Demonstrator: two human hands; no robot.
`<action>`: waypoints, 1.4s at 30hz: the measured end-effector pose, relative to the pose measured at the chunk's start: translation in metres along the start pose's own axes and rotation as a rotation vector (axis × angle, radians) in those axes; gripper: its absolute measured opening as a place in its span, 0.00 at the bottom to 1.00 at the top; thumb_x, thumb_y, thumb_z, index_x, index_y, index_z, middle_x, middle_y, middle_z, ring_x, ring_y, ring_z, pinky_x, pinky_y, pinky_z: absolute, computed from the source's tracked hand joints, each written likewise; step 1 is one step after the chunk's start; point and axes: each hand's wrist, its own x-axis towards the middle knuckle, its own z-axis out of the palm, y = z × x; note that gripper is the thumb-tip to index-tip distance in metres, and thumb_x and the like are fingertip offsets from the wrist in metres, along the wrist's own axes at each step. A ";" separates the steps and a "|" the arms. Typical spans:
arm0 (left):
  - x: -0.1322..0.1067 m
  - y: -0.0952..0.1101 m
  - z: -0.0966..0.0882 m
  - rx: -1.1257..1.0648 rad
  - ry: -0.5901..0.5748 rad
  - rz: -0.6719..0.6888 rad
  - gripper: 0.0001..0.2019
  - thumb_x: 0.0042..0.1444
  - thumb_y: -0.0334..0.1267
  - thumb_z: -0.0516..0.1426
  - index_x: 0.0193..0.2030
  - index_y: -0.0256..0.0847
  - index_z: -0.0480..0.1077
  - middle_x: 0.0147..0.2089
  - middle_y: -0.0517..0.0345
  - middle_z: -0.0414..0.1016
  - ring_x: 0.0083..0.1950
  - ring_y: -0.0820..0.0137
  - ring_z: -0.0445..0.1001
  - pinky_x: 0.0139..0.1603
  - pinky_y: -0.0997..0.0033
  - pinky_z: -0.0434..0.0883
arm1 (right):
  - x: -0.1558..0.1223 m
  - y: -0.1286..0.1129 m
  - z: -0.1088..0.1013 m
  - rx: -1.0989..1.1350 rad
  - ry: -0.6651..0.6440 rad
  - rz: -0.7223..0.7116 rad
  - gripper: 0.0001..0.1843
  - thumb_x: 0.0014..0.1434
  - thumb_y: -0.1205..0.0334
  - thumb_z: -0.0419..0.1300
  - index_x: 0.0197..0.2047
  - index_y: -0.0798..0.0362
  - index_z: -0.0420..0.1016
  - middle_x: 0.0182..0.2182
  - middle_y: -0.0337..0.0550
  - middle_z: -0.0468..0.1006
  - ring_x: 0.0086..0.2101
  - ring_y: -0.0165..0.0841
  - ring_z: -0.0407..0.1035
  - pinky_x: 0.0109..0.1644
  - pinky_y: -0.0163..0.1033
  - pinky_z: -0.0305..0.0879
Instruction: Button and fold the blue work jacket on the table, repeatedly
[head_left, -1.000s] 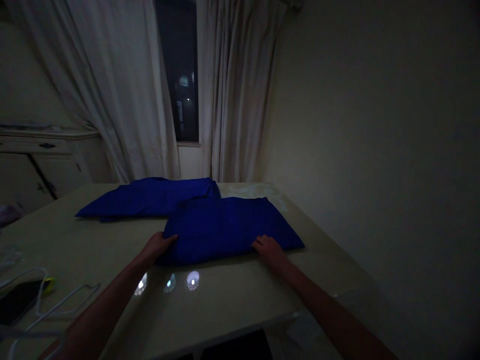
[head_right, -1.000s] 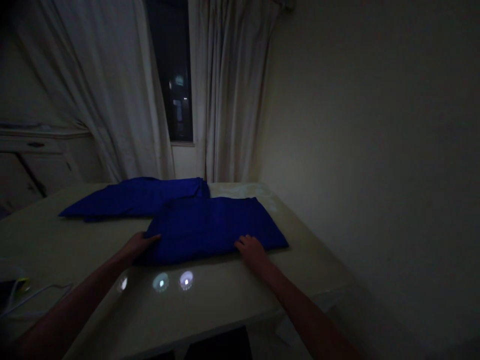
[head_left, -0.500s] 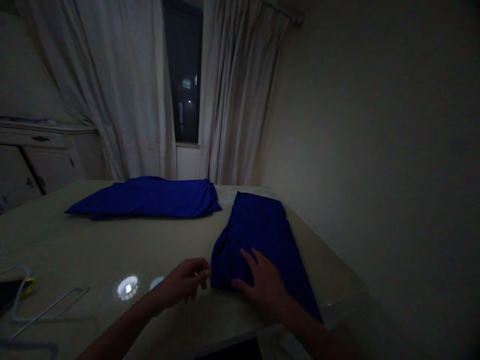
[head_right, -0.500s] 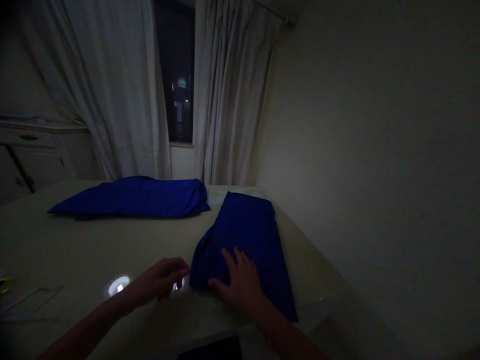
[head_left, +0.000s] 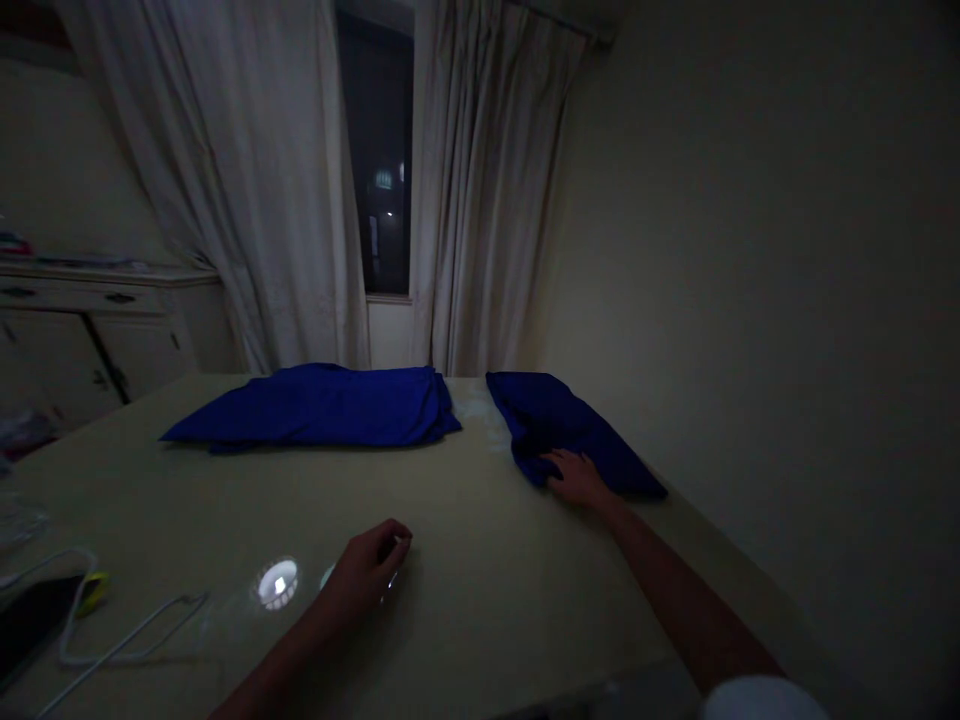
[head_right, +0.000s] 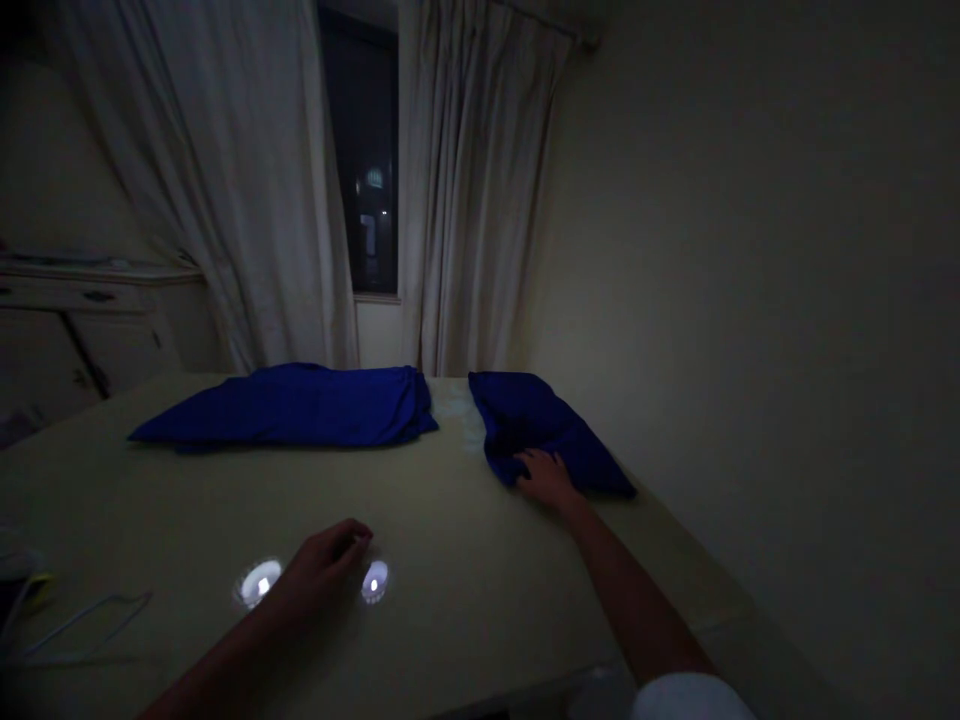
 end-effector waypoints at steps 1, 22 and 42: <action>0.008 -0.002 -0.002 0.038 0.000 0.023 0.21 0.64 0.56 0.51 0.47 0.43 0.76 0.36 0.53 0.79 0.39 0.59 0.79 0.40 0.63 0.73 | -0.004 0.002 0.006 -0.010 0.047 0.000 0.32 0.64 0.60 0.59 0.71 0.51 0.69 0.69 0.57 0.68 0.69 0.49 0.60 0.74 0.66 0.45; 0.202 0.095 -0.071 0.708 0.567 -0.173 0.26 0.72 0.46 0.39 0.55 0.34 0.75 0.47 0.28 0.82 0.47 0.43 0.82 0.44 0.52 0.74 | -0.045 -0.002 0.050 0.066 0.471 0.029 0.23 0.70 0.51 0.57 0.61 0.54 0.75 0.59 0.57 0.76 0.59 0.49 0.69 0.65 0.56 0.65; 0.093 -0.037 -0.124 0.142 0.315 -0.384 0.35 0.44 0.64 0.66 0.48 0.34 0.78 0.48 0.33 0.84 0.53 0.38 0.81 0.52 0.44 0.78 | -0.049 0.010 0.008 0.968 0.099 0.165 0.57 0.45 0.39 0.75 0.73 0.49 0.62 0.60 0.57 0.77 0.58 0.51 0.73 0.63 0.56 0.68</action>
